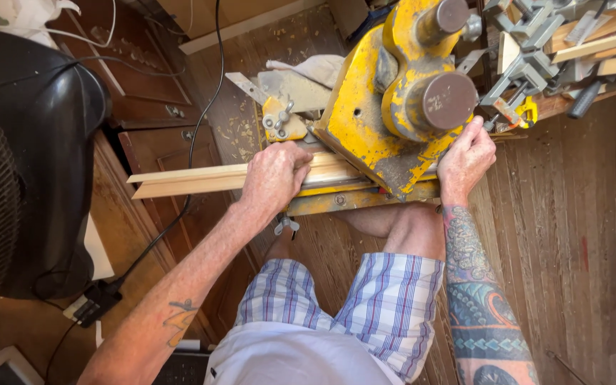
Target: Measuring, marking, and processing wood strips using a tape measure and a woodworking machine.
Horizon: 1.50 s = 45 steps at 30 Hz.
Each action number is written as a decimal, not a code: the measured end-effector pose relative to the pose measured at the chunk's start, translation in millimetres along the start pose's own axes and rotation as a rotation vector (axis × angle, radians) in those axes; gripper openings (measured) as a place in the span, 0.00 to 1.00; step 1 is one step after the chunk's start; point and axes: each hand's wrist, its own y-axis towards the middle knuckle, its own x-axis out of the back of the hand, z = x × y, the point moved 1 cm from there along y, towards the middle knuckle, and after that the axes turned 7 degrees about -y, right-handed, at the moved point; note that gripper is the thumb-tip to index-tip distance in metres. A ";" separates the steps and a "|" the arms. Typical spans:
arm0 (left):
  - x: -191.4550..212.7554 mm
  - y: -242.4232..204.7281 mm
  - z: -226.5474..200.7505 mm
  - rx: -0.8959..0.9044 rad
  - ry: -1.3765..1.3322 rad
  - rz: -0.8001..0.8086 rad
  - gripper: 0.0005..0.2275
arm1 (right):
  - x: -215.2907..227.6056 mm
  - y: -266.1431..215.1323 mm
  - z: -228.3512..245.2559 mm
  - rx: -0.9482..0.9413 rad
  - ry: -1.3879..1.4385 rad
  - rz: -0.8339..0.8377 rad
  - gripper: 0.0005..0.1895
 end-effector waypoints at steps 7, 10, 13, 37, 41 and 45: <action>-0.5 1.9 3.3 -0.002 0.010 0.024 0.07 | -0.2 -0.8 2.1 -0.006 0.010 0.000 0.32; 0.7 0.7 2.1 -0.006 0.018 0.027 0.07 | -3.4 1.2 -4.9 0.006 0.007 -0.002 0.33; -2.9 0.5 4.9 -0.009 0.005 0.003 0.08 | -2.6 1.9 -3.6 0.014 0.002 -0.007 0.33; 10.9 -2.0 -4.5 -0.064 -0.039 -0.016 0.07 | -4.1 1.1 -6.4 0.026 0.029 -0.009 0.33; 6.1 -3.8 -6.2 -0.093 0.005 -0.044 0.06 | -4.4 2.7 -8.0 0.033 0.020 -0.015 0.33; 12.8 -15.6 -14.5 -0.251 0.199 -0.060 0.07 | -5.6 4.9 -8.0 0.026 0.000 -0.008 0.33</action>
